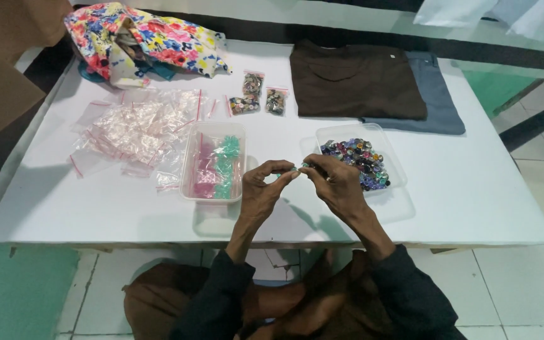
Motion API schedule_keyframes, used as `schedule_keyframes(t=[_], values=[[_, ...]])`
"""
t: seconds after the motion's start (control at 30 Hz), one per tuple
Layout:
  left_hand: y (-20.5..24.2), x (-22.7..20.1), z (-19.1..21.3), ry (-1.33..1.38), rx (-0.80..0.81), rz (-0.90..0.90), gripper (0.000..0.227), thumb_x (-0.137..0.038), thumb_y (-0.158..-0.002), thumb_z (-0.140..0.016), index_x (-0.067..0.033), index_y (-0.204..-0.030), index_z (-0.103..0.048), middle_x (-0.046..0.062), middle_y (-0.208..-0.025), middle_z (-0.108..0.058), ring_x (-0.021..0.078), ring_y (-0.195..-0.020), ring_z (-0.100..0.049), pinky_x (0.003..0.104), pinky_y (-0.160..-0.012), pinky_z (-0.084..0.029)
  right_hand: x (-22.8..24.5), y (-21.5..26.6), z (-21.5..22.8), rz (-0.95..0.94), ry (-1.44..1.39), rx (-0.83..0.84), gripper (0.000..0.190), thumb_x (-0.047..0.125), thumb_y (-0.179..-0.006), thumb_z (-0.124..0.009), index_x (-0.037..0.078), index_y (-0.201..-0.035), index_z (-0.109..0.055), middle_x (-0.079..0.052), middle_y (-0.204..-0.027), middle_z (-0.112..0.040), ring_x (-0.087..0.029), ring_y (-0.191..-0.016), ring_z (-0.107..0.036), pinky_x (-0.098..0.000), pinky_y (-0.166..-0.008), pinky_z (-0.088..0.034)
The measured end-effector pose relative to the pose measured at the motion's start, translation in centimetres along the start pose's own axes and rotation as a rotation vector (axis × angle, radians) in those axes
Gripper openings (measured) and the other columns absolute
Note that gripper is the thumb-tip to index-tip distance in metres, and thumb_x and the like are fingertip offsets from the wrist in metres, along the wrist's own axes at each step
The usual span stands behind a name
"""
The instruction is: The person sorts various buttons and garment fasteners from two containers, handling them by hand and placing some into small plastic bags.
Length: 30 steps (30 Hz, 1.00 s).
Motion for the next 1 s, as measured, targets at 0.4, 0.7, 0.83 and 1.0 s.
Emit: schedule_keyframes(t=[0.4, 0.7, 0.83, 1.0], values=[[2.5, 4.2, 0.5, -0.681, -0.081, -0.074, 0.018, -0.014, -0.093, -0.074, -0.0090, -0.110, -0.074, 0.013, -0.099, -0.076, 0.0355, -0.090, -0.071, 0.049, -0.089, -0.055, -6.4, 3.8, -8.5, -0.149, 0.350, 0.281, 0.017, 0.011, -0.095, -0.070, 0.007, -0.111, -0.071, -0.015, -0.089, -0.075, -0.033, -0.083, -0.076, -0.0392, -0.073, -0.061], [2.9, 5.6, 1.2, -0.650, -0.049, -0.094, 0.019, -0.006, -0.094, -0.072, -0.0043, -0.113, -0.075, 0.017, -0.105, -0.076, 0.0343, -0.103, -0.071, 0.043, -0.103, -0.048, -4.6, 3.7, -7.5, -0.126, 0.363, 0.241, 0.026, 0.009, -0.093, -0.074, 0.005, -0.119, -0.072, -0.019, -0.091, -0.077, -0.038, -0.082, -0.076, -0.0455, -0.072, -0.061], [2.8, 6.0, 1.2, -0.634, -0.047, -0.073, 0.020, -0.006, -0.094, -0.072, -0.0052, -0.114, -0.074, 0.016, -0.105, -0.076, 0.0322, -0.105, -0.071, 0.043, -0.104, -0.047, -5.7, 4.4, -7.7, -0.118, 0.379, 0.216, 0.027, 0.013, -0.094, -0.075, 0.010, -0.120, -0.068, -0.016, -0.092, -0.079, -0.034, -0.084, -0.077, -0.0437, -0.072, -0.061], [2.4, 5.9, 0.6, -0.690, -0.018, -0.163, 0.017, -0.005, -0.092, -0.073, -0.0061, -0.109, -0.075, 0.013, -0.100, -0.076, 0.0324, -0.101, -0.073, 0.041, -0.101, -0.048, -6.7, 4.8, -7.8, -0.122, 0.354, 0.198, 0.019, 0.016, -0.092, -0.077, 0.014, -0.110, -0.070, -0.012, -0.091, -0.080, -0.029, -0.085, -0.078, -0.0375, -0.071, -0.062]])
Point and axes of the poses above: each hand's wrist, its own y-axis away from the middle knuckle, its own z-axis out of the back of the hand, x = y × z, the point moved 8 cm from there along -y, towards the middle knuckle
